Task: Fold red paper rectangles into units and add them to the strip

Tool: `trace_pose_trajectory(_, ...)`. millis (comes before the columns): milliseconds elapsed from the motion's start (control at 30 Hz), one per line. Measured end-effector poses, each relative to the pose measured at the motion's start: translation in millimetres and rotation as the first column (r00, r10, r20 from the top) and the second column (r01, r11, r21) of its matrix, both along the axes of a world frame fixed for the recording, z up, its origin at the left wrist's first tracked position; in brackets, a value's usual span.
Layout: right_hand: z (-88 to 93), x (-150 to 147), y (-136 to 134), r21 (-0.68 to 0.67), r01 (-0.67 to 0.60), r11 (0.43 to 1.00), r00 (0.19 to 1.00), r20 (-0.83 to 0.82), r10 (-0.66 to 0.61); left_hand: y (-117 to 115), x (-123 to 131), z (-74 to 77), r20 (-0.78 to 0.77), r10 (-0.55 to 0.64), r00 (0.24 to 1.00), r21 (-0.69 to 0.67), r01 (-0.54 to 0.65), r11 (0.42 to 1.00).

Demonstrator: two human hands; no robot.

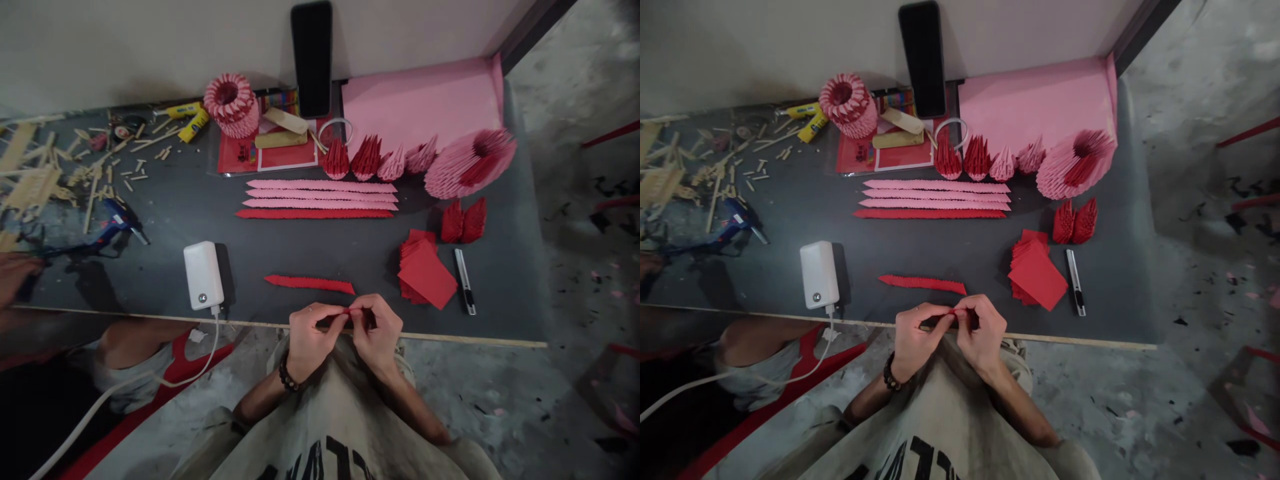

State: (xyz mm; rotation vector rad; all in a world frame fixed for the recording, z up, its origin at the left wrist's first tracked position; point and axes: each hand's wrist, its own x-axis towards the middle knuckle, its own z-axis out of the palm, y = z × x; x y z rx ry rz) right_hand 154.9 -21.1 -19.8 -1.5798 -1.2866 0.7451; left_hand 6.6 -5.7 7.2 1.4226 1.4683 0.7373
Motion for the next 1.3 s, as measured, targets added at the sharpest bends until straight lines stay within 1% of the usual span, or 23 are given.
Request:
trace_pose_trajectory(67, -0.9, -3, 0, -0.004, 0.021, 1.0, 0.999, -0.03, -0.021, 0, 1, -2.2, 0.026, 0.043, 0.999, -0.049, -0.042, 0.998)
trace_pose_trajectory(133, -0.8, -6, 0, -0.03, 0.034, 0.999, 0.99, -0.136, -0.038, -2, 1, -4.1, 0.059, 0.114, 0.992, -0.08, -0.109, 0.991)
trace_pose_trajectory(200, 0.1, -8, -1, -0.059, 0.003, 0.998, 0.968, -0.249, -0.018, -4, 3, -5.2, 0.086, 0.161, 0.983, -0.074, -0.155, 0.985)
trace_pose_trajectory(300, 2.3, -7, -1, -0.066, -0.016, 0.998, 0.945, -0.328, -0.007, -11, 6, -5.1, 0.129, 0.176, 0.976, -0.08, -0.167, 0.983)
trace_pose_trajectory(467, 4.6, -4, -3, -0.079, 0.035, 0.996, 0.943, -0.328, -0.059, -17, 7, -0.7, 0.31, 0.189, 0.932, -0.19, -0.134, 0.973)
trace_pose_trajectory(533, 5.0, -3, -4, -0.053, 0.064, 0.997, 0.956, -0.284, -0.076, -15, 6, -0.3, 0.347, 0.185, 0.92, -0.208, -0.117, 0.971)
trace_pose_trajectory(600, 5.0, -3, -4, 0.006, 0.073, 0.997, 0.976, -0.208, -0.07, -12, 6, -1.2, 0.327, 0.189, 0.926, -0.217, -0.121, 0.969)
trace_pose_trajectory(667, 3.7, -3, -4, 0.094, 0.06, 0.994, 0.993, -0.112, -0.05, -9, 7, -2.1, 0.293, 0.197, 0.936, -0.221, -0.135, 0.966)
trace_pose_trajectory(733, 0.6, -1, -6, 0.205, 0.04, 0.978, 0.999, 0.016, -0.044, -5, 10, -1.0, 0.289, 0.207, 0.935, -0.214, -0.148, 0.966)
trace_pose_trajectory(800, -4.2, 2, -10, 0.321, 0.014, 0.947, 0.984, 0.163, -0.07, -3, 12, 3.1, 0.287, 0.21, 0.935, -0.182, -0.162, 0.97)
trace_pose_trajectory(867, -9.9, 8, -16, 0.403, -0.036, 0.915, 0.952, 0.293, -0.091, -3, 11, 9.0, 0.274, 0.206, 0.939, -0.147, -0.171, 0.974)
trace_pose_trajectory(967, -17.9, 17, -25, 0.44, -0.143, 0.886, 0.896, 0.438, -0.073, -7, 7, 14.7, 0.287, 0.164, 0.944, -0.124, -0.133, 0.983)
trace_pose_trajectory(1033, -21.3, 21, -27, 0.438, -0.192, 0.878, 0.864, 0.5, -0.061, -9, 5, 12.5, 0.335, 0.151, 0.93, -0.133, -0.112, 0.985)
trace_pose_trajectory(1067, -21.9, 22, -26, 0.435, -0.199, 0.878, 0.863, 0.503, -0.054, -10, 4, 9.6, 0.374, 0.163, 0.913, -0.158, -0.11, 0.981)
trace_pose_trajectory(1133, -20.9, 23, -23, 0.431, -0.196, 0.881, 0.891, 0.454, -0.024, -11, 4, 1.9, 0.451, 0.217, 0.865, -0.249, -0.112, 0.962)
trace_pose_trajectory(1167, -19.2, 22, -20, 0.425, -0.186, 0.886, 0.915, 0.404, -0.001, -10, 5, -1.8, 0.479, 0.248, 0.842, -0.296, -0.111, 0.949)
trace_pose_trajectory(1233, -14.1, 20, -15, 0.391, -0.159, 0.907, 0.966, 0.252, 0.06, -9, 7, -7.0, 0.503, 0.287, 0.815, -0.355, -0.109, 0.929)
trace_pose_trajectory(1300, -8.4, 18, -11, 0.34, -0.11, 0.934, 0.993, 0.084, 0.087, -7, 9, -7.8, 0.492, 0.311, 0.813, -0.371, -0.127, 0.92)
